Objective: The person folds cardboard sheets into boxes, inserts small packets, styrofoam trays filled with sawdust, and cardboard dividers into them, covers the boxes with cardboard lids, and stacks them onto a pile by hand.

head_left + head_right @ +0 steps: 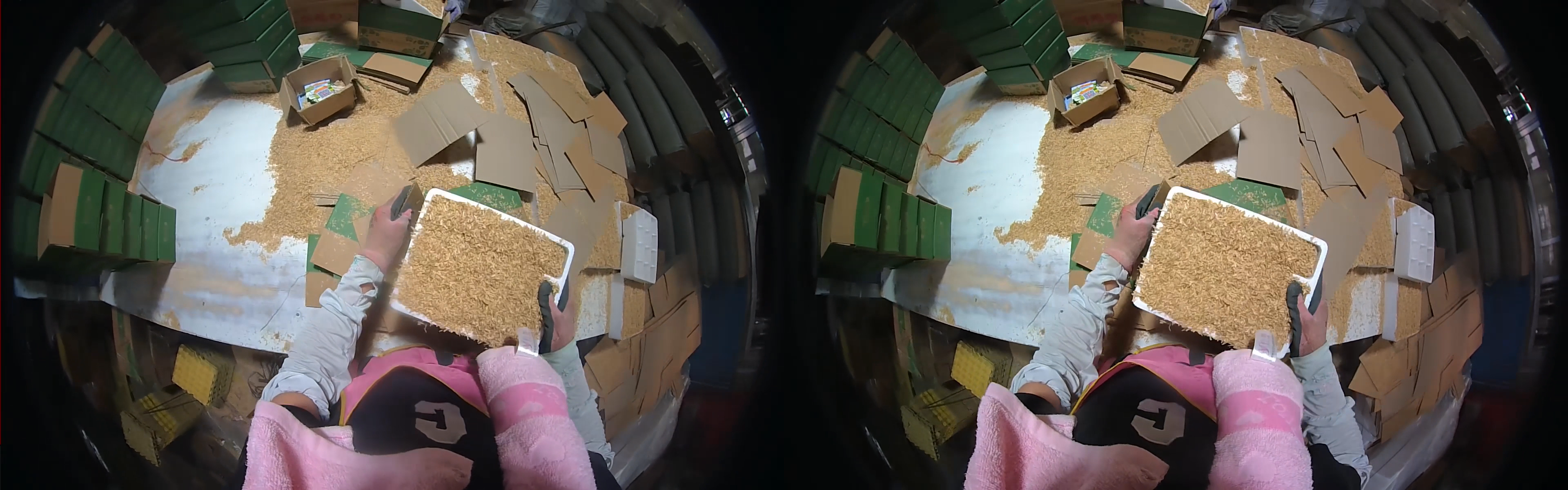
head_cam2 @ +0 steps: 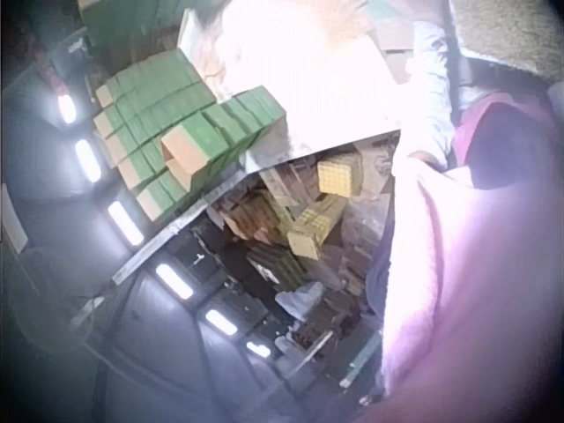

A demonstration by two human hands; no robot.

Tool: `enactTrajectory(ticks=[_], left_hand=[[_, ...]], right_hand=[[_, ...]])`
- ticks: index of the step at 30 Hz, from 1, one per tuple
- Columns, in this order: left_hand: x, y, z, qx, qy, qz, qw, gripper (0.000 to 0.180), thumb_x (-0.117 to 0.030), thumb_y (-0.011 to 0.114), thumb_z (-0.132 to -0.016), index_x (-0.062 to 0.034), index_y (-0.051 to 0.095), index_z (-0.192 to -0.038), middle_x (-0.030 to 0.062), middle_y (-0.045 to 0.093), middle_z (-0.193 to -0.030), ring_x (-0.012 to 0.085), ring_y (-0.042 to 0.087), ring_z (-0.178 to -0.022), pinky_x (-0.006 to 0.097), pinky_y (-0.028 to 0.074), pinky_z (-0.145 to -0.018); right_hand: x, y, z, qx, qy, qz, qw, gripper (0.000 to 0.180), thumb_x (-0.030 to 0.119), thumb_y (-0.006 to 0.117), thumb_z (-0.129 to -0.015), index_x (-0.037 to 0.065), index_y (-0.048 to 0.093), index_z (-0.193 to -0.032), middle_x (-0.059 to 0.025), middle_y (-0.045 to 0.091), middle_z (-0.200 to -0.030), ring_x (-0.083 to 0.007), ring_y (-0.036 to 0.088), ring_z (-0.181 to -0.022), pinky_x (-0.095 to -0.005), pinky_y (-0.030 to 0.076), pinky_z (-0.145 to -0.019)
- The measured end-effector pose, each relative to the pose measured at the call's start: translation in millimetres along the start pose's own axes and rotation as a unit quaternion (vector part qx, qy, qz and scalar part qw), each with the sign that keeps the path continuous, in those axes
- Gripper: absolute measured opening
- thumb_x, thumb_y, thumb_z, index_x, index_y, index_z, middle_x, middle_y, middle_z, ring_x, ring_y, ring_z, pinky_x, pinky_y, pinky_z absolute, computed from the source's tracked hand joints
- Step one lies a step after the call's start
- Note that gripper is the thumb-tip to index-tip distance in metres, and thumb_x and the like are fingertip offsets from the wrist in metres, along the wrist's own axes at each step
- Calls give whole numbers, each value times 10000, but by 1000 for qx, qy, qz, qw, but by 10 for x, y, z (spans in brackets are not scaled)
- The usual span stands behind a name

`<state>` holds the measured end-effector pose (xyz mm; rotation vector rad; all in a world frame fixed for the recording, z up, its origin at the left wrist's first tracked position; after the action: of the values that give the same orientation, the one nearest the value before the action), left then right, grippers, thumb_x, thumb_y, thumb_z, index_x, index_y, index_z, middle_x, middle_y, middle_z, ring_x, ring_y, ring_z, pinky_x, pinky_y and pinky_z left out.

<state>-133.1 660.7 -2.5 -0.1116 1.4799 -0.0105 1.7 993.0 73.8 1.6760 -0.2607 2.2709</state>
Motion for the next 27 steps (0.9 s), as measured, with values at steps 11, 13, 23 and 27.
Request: enactTrajectory(ticks=[11,13,23,27], left_hand=[[-386,206,496,-11,-12,-94,995,444,-153,516,-821,-43,426,-1241,189,575,-1055,284,566,-942,307,426,-816],[-526,281,486,13,94,-87,992,477,-180,520,-825,-53,393,-1267,185,518,-1153,290,553,-956,326,435,-823],[-867,-2080,-1514,-384,210,-363,823,239,-190,602,-756,-25,562,-924,155,546,-925,307,517,-875,373,418,-778],[-648,-2898,-2429,-366,124,-166,907,189,-206,602,-757,-29,626,-819,99,619,-709,225,576,-642,297,451,-615]], right_hand=[[9,198,-356,-37,-251,535,806,635,134,677,-657,-9,411,-1215,-224,473,-1181,-390,461,-1089,-386,385,-912],[966,1024,-52,-3,-487,592,642,467,27,592,-715,-43,431,-1148,-239,497,-1141,-417,460,-1072,-453,356,-930],[-321,2881,-2741,242,-457,772,370,636,222,656,-676,102,396,-1243,-130,339,-1317,-321,296,-1234,-512,206,-1022],[-319,3022,-2834,301,-606,626,389,308,97,538,-752,40,552,-1055,-127,480,-1202,-308,404,-1162,-502,284,-992]])
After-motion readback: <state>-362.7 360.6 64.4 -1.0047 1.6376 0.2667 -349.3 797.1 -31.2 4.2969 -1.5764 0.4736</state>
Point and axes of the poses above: each hand's wrist, its own z-axis away from the middle knuckle, its own y-axis out of the palm, x = y × z, the point moved 10 cm from there along -z, towards the middle knuckle
